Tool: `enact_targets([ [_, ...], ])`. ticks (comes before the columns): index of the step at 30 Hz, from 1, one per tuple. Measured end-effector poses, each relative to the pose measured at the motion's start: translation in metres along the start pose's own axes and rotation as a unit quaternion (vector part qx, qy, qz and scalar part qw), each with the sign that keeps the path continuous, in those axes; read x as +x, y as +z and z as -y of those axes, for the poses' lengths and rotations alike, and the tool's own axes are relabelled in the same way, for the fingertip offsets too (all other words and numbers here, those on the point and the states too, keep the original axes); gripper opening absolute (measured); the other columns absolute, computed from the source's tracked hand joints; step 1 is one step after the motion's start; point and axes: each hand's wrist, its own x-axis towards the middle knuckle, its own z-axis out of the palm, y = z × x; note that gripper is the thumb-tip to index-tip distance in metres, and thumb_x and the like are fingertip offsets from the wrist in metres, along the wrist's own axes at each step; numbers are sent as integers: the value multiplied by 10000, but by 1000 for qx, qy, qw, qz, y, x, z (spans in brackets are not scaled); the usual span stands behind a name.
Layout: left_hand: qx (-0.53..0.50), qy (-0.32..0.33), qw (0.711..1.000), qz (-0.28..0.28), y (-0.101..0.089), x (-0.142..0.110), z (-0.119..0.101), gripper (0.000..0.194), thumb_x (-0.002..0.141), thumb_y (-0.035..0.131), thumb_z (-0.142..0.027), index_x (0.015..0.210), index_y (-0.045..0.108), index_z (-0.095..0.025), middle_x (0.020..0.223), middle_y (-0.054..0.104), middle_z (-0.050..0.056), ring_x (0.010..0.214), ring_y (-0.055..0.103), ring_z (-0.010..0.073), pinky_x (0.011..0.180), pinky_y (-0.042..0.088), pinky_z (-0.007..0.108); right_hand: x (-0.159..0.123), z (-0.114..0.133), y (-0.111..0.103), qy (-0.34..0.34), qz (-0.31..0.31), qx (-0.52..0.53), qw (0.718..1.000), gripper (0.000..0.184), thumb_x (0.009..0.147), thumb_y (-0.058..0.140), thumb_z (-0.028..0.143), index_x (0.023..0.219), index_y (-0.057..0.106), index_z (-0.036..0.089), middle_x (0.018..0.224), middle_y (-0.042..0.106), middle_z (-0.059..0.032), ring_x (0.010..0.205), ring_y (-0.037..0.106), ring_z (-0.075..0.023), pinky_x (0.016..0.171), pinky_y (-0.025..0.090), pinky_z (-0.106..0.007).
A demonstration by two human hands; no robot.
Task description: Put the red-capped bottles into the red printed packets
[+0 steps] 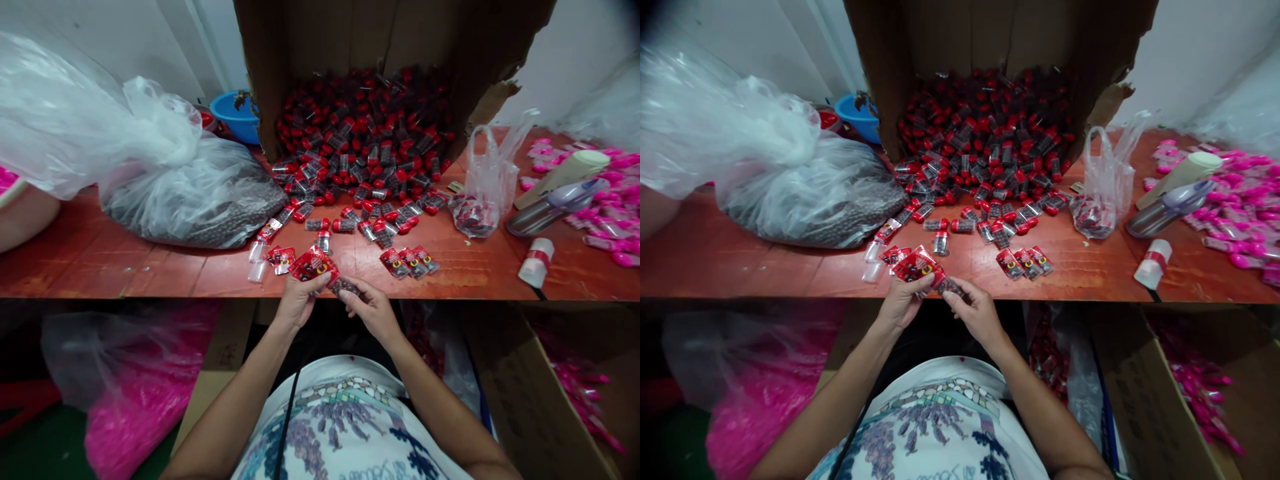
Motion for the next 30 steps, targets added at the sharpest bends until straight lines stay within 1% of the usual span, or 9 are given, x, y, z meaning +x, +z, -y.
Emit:
enact_targets([
  [3,-2,-19,1000,3,1,-1,-1,299,555,811,-111,823,686,-154,788,701,7,715,641,133,713,510,244,0,-1,-1,7,-10,13,1000,398,812,608,393,1164,640,212,780,636,0,584,547,-102,477,498,-207],
  [7,38,-11,999,1,3,-2,0,265,545,815,-115,764,669,-138,725,679,-1,671,620,127,678,491,236,0,-2,0,-60,-33,-42,997,350,815,615,362,1137,659,233,987,668,-40,743,603,-146,583,532,-245],
  [9,56,1,998,2,3,-3,0,257,543,814,-109,746,659,-138,705,667,-10,652,606,119,666,485,231,0,-3,1,-75,-47,-53,995,346,820,611,351,1144,652,236,1015,665,-47,797,612,-160,622,537,-255],
  [13,69,-14,997,22,2,-4,-1,241,558,810,-111,742,655,-135,698,660,-7,645,599,119,656,487,235,0,-7,1,-23,-21,5,1000,343,821,610,375,1131,608,229,857,640,-11,642,582,-123,502,500,-222],
  [17,74,-24,997,22,1,-4,1,207,574,808,-131,727,669,-126,705,674,9,656,614,131,674,497,248,1,-8,1,-72,-41,-52,995,299,820,626,339,1095,590,227,913,652,-14,769,613,-135,656,524,-239],
  [19,78,-24,996,20,1,-4,3,200,585,805,-141,739,677,-127,720,683,18,667,623,138,684,500,254,1,-9,2,-75,-52,-57,994,364,824,623,344,1161,547,231,868,643,-3,741,607,-129,652,522,-238],
  [22,85,-49,994,38,1,-4,4,228,574,811,-143,760,680,-125,735,687,30,670,626,148,673,502,260,2,-11,2,-43,-33,-6,998,491,840,595,373,1292,447,252,780,585,28,628,573,-113,541,511,-218],
  [27,63,-45,997,28,4,-4,6,221,591,808,-172,762,670,-141,728,675,13,640,613,123,657,492,241,1,-14,-2,-87,-38,-69,993,453,843,605,338,1278,504,264,853,618,4,710,593,-123,627,515,-228],
  [30,71,-51,996,29,7,-4,8,197,578,814,-177,695,660,-137,646,643,-4,572,582,110,587,474,219,1,-16,-2,-78,-29,-65,994,465,868,572,354,1318,481,281,943,656,-16,709,616,-132,623,526,-243],
])
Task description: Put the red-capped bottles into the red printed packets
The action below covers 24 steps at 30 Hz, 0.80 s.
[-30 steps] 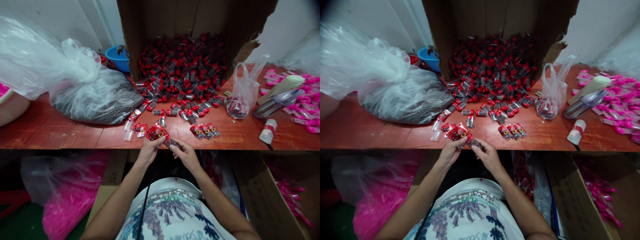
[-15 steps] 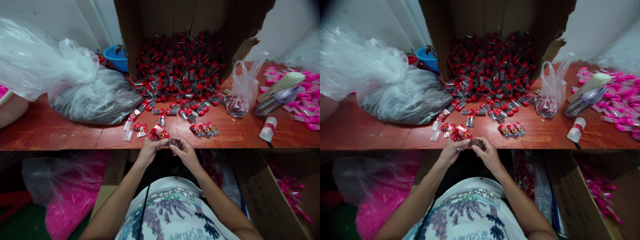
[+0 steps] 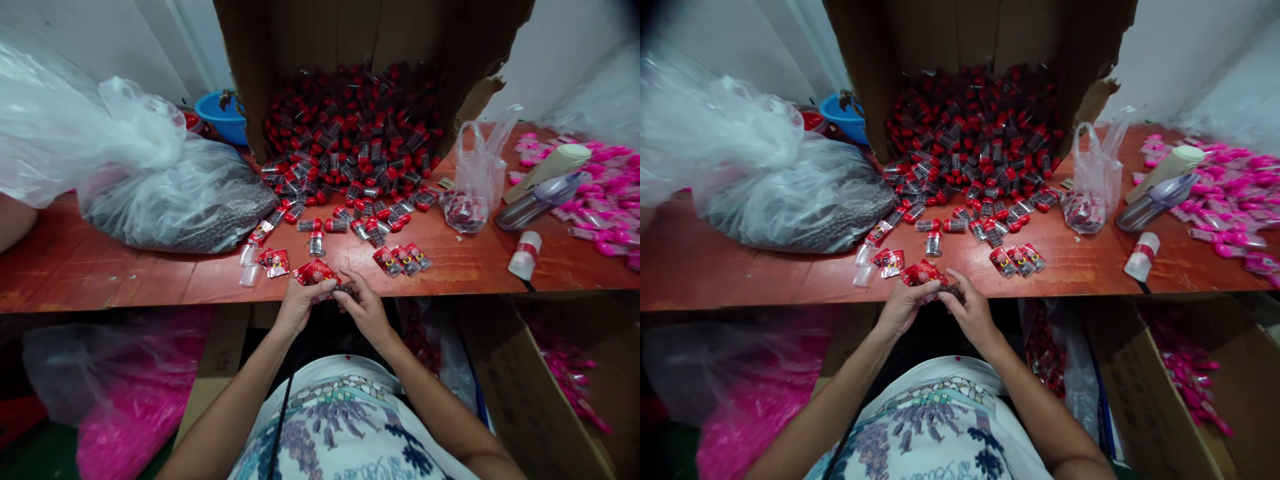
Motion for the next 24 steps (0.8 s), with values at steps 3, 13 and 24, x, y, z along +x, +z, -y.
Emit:
enact_targets([
  [3,4,-26,1000,13,1,1,-1,192,573,818,-183,672,662,-130,636,647,2,565,585,113,575,476,217,1,1,-2,-29,8,-23,999,456,891,546,348,1339,476,306,1189,629,-41,923,645,-170,802,535,-301],
  [13,-27,-59,998,-9,3,11,13,188,605,809,-207,703,671,-124,670,677,13,608,622,119,585,493,209,8,-5,-17,-25,4,-92,995,404,812,652,391,1191,613,260,1055,703,-29,924,662,-199,845,522,-315],
  [24,-54,-78,995,0,3,13,21,184,602,809,-203,691,674,-115,657,679,18,577,625,118,581,509,217,5,-14,-17,42,-5,-18,999,373,788,653,388,1124,656,227,839,681,-10,663,595,-137,598,501,-243],
])
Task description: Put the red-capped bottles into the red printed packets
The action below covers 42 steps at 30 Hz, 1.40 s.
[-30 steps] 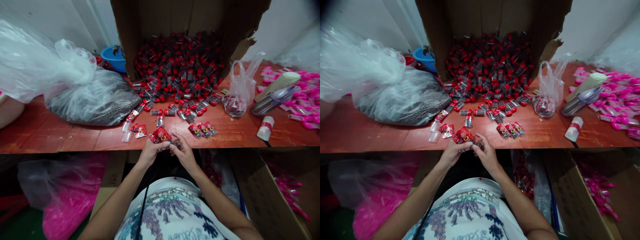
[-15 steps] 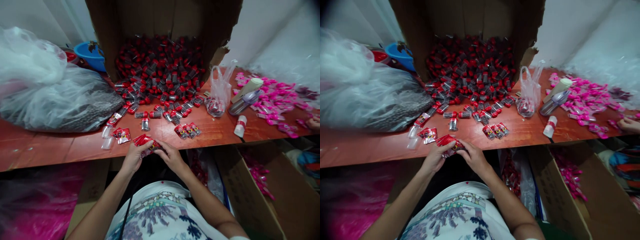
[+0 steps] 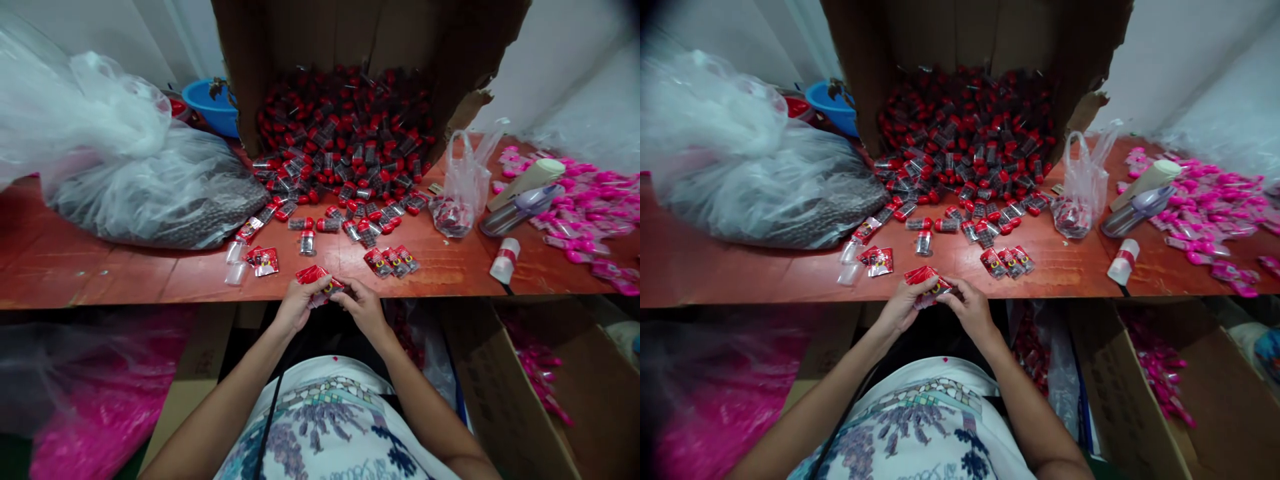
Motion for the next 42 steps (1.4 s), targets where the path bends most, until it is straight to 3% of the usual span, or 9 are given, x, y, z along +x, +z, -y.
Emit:
enact_targets([
  [5,-42,-13,998,-34,-8,0,-6,361,574,799,-105,915,683,-128,856,735,87,740,694,191,731,557,313,9,-11,-31,13,-112,-75,991,440,825,586,449,1185,614,199,828,655,-29,649,576,-150,599,487,-271],
  [8,-49,-16,997,-58,-14,-1,-10,395,576,787,-77,950,671,-133,881,737,100,731,700,198,727,568,332,15,-14,-57,-16,-195,-256,947,416,829,586,436,1170,637,204,937,630,-75,772,581,-197,738,478,-350],
  [11,-48,-9,996,-79,-13,-1,-7,398,558,801,-74,932,677,-135,855,739,88,711,697,184,710,569,308,17,-6,-56,-47,-233,-334,912,410,831,588,415,1183,634,211,1048,570,-109,810,562,-210,759,466,-367],
  [16,-38,32,995,-84,-13,1,-1,277,533,834,-137,766,688,-111,730,717,56,630,664,146,629,541,246,20,13,1,-94,-42,-150,983,348,828,603,313,1167,623,236,920,607,-36,724,559,-146,709,486,-276],
  [23,-59,95,987,-115,-33,0,-15,232,544,822,-133,734,690,-115,674,693,15,605,646,130,621,527,238,45,13,42,-102,35,-74,991,323,865,519,229,1170,621,253,958,667,-25,851,624,-164,769,501,-277],
  [31,-110,126,974,-151,-48,0,-22,267,536,830,-129,764,694,-107,698,711,34,615,665,157,618,556,272,67,23,49,-135,99,-174,970,333,911,454,248,1219,577,283,870,679,2,777,648,-152,732,491,-261],
  [33,-144,109,970,-160,-50,2,-22,272,546,826,-120,783,693,-113,690,707,23,622,667,149,627,564,267,82,23,51,-127,66,-225,964,306,932,429,290,1185,599,259,918,679,-23,814,643,-165,742,486,-269],
  [37,-190,59,968,-152,-50,4,-22,186,627,777,-85,789,690,-111,703,708,26,623,665,130,621,568,238,110,19,62,-106,-37,-408,906,390,906,494,388,1247,574,216,1120,592,-140,1005,574,-259,813,462,-351],
  [42,-215,10,964,-158,-49,4,-27,85,725,683,-32,768,677,-105,692,700,38,596,659,122,581,565,222,111,14,66,-130,15,-489,863,392,877,526,268,1265,576,256,1107,561,-143,1009,532,-269,860,438,-371],
])
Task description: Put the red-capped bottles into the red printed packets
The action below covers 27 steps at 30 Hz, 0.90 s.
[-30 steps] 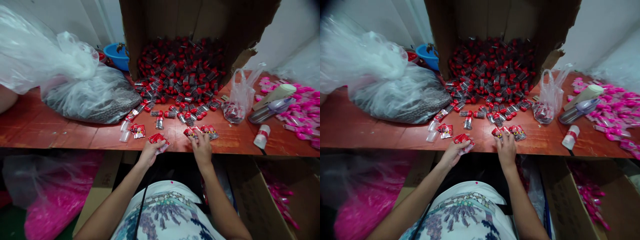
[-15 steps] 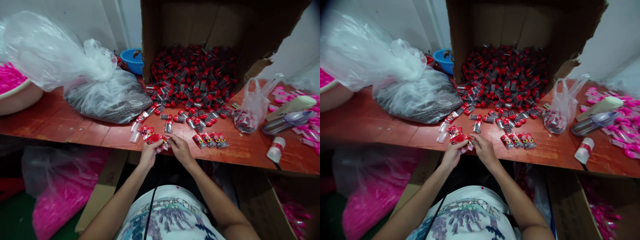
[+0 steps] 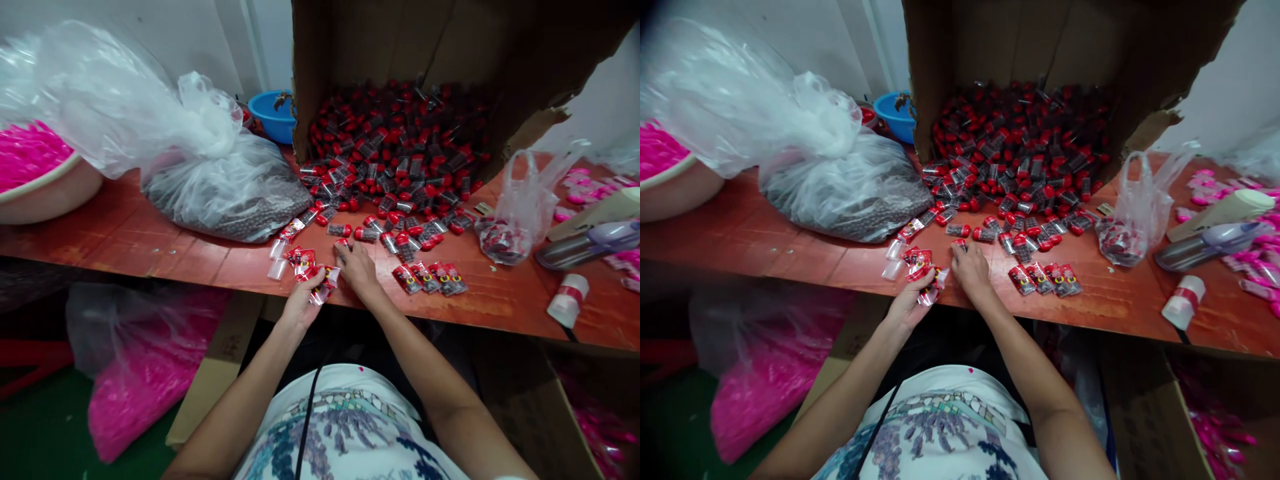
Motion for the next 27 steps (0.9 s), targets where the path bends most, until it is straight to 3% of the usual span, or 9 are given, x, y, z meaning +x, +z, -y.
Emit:
enact_targets([
  [3,-14,-18,1000,-21,1,0,-4,66,768,647,-39,758,667,-101,693,699,47,585,657,122,558,561,222,-21,-11,-3,-8,2,54,999,410,832,532,195,1227,612,267,1059,572,-113,968,546,-248,864,448,-362],
  [6,-20,-32,999,-30,2,0,-5,62,793,632,-64,755,657,-106,682,692,38,538,635,111,524,550,228,-47,-26,-8,5,-19,174,984,394,791,546,170,1158,656,261,1053,573,-79,971,562,-220,867,460,-339],
  [9,-16,-42,999,-29,6,0,-1,75,810,617,-78,752,652,-109,682,689,35,522,628,114,519,552,246,-72,-28,-19,47,-60,325,943,327,827,532,204,1121,669,244,996,582,-51,893,585,-178,809,480,-306],
  [12,-14,-49,998,-22,11,-1,4,96,815,609,-73,734,646,-109,673,686,32,529,632,116,537,558,252,-90,-14,-35,75,-101,421,898,298,868,541,256,1144,653,244,979,587,-39,851,582,-154,760,482,-279],
  [15,-15,-42,999,-7,14,-1,8,102,809,608,-56,729,647,-107,687,692,41,560,645,119,555,558,239,-98,1,-49,78,-141,451,878,300,880,555,264,1168,638,263,1051,584,-43,925,573,-156,767,475,-268],
  [18,-4,-29,999,17,15,-1,12,78,781,640,-57,726,647,-112,693,695,44,583,652,123,572,556,230,-98,8,-53,68,-151,454,876,304,877,565,258,1171,636,277,1057,578,-43,945,569,-159,744,477,-259],
  [23,34,5,998,43,15,-6,17,83,703,731,-99,719,651,-112,682,694,26,601,649,116,615,554,227,-100,5,-48,35,-116,447,886,285,865,562,252,1135,651,272,1055,585,-51,952,583,-170,754,492,-274],
  [27,71,66,994,59,17,-11,17,192,606,809,-141,721,657,-116,669,678,-1,593,635,103,614,537,214,-103,2,-48,91,-79,492,862,304,807,637,291,1108,635,243,962,645,-38,838,612,-173,713,506,-285],
])
